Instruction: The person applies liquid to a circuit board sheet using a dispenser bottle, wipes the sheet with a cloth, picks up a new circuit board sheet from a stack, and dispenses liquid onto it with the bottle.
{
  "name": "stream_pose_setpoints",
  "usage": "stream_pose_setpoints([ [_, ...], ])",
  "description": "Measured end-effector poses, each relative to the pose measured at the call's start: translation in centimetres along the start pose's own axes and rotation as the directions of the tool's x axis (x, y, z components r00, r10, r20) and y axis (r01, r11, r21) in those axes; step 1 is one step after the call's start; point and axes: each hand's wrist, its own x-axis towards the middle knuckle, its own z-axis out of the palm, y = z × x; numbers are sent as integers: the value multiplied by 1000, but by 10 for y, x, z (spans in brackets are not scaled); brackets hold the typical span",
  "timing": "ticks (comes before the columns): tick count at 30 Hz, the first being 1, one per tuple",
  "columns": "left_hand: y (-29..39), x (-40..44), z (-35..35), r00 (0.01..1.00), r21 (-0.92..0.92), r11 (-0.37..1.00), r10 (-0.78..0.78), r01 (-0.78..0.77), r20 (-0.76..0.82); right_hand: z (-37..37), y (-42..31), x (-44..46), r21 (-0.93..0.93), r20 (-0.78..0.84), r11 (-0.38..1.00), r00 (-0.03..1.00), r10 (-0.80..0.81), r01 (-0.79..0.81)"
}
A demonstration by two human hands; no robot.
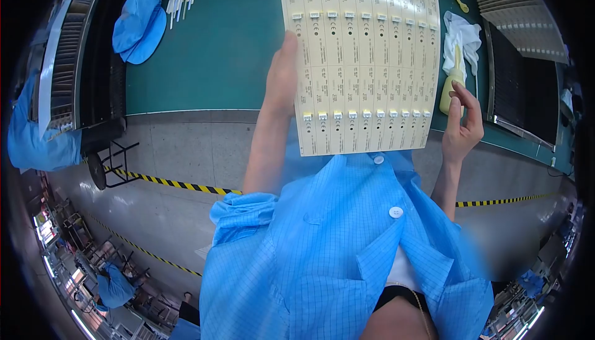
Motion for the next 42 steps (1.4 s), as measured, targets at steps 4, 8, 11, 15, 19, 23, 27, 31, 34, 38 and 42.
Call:
stream_pose_setpoints([
  [4,1,0,0,999,-32,999,-33,32,-7,3,0,-3,110,-1,986,992,125,-124],
  [8,1,-1,-3,995,-76,996,-53,47,-84,10,-7,-9,249,-42,947,974,222,-205],
  [11,-6,3,-12,980,-103,994,-63,45,-186,7,-9,-7,159,-103,977,982,157,-139],
  [15,-9,10,-32,989,-258,958,-143,126,-47,-16,-5,26,-40,-209,999,978,23,-32],
  [19,5,13,-26,981,-234,952,-190,196,46,-31,21,83,-144,-230,987,973,35,-70],
  [23,4,31,-35,976,-81,973,-210,214,55,-14,67,132,-391,-2,920,999,-42,38],
  [27,5,41,-30,975,-6,976,-219,219,46,2,83,159,-510,244,791,939,-243,338],
  [31,8,46,-25,975,47,974,-223,222,14,23,96,172,-486,416,784,891,-182,387],
  [34,8,51,-24,970,73,967,-243,243,-9,29,111,184,-515,348,821,935,-64,248],
  [38,17,55,-13,957,194,938,-279,289,-77,30,119,211,-112,-186,994,983,-6,-16],
  [42,17,59,-19,949,155,936,-315,315,-29,33,85,226,406,-219,904,974,-48,136],
])
